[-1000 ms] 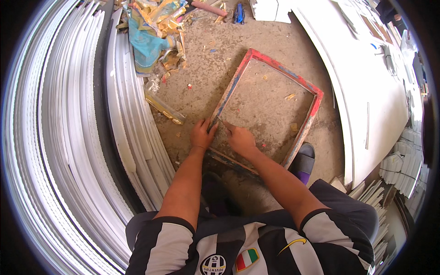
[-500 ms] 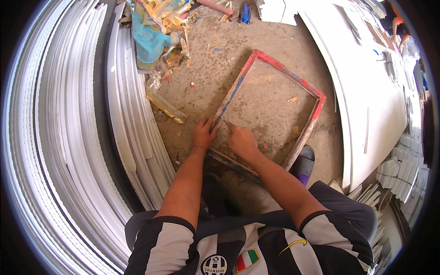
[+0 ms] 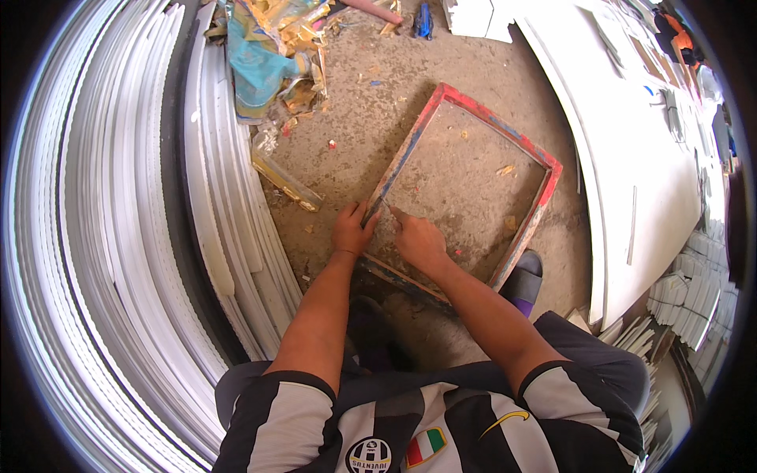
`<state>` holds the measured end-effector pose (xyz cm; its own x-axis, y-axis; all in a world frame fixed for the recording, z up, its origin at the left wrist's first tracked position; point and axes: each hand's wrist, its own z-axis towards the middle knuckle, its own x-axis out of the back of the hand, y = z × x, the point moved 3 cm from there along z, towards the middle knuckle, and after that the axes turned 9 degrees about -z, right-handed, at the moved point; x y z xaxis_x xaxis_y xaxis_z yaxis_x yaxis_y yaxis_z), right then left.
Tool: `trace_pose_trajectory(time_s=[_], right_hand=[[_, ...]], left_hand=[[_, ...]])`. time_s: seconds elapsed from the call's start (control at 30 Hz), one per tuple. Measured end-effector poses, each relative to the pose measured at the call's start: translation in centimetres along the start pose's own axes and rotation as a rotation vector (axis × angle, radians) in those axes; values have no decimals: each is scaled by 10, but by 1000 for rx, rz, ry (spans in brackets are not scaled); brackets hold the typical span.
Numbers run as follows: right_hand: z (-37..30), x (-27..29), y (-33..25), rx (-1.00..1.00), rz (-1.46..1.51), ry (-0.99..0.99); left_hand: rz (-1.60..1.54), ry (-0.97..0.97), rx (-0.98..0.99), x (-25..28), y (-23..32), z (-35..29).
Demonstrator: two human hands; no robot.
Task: The person sits on the floor and uses a utility knife to scrape the inner edges of a rectangular frame. The person holds the frame steady with one hand while scraping the surface with the other, removing material from the frame's interior.
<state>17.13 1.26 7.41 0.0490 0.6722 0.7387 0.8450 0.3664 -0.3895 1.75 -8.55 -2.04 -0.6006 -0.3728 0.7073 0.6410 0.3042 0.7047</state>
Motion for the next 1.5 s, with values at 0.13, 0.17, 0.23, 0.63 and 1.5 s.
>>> trace_pose_trajectory(time_s=[0.13, 0.17, 0.23, 0.63, 1.5], right_hand=[[2, -4, 4, 24, 11, 28], [2, -4, 4, 19, 12, 20], [3, -4, 4, 9, 14, 5], [8, 9, -18, 46, -205, -103], [16, -36, 18, 159, -160, 172]], left_hand=[[20, 1, -6, -2, -2, 0], [34, 3, -10, -2, -2, 0], [27, 17, -24, -2, -2, 0], [2, 26, -36, -3, -2, 0], [19, 57, -106, -2, 4, 1]])
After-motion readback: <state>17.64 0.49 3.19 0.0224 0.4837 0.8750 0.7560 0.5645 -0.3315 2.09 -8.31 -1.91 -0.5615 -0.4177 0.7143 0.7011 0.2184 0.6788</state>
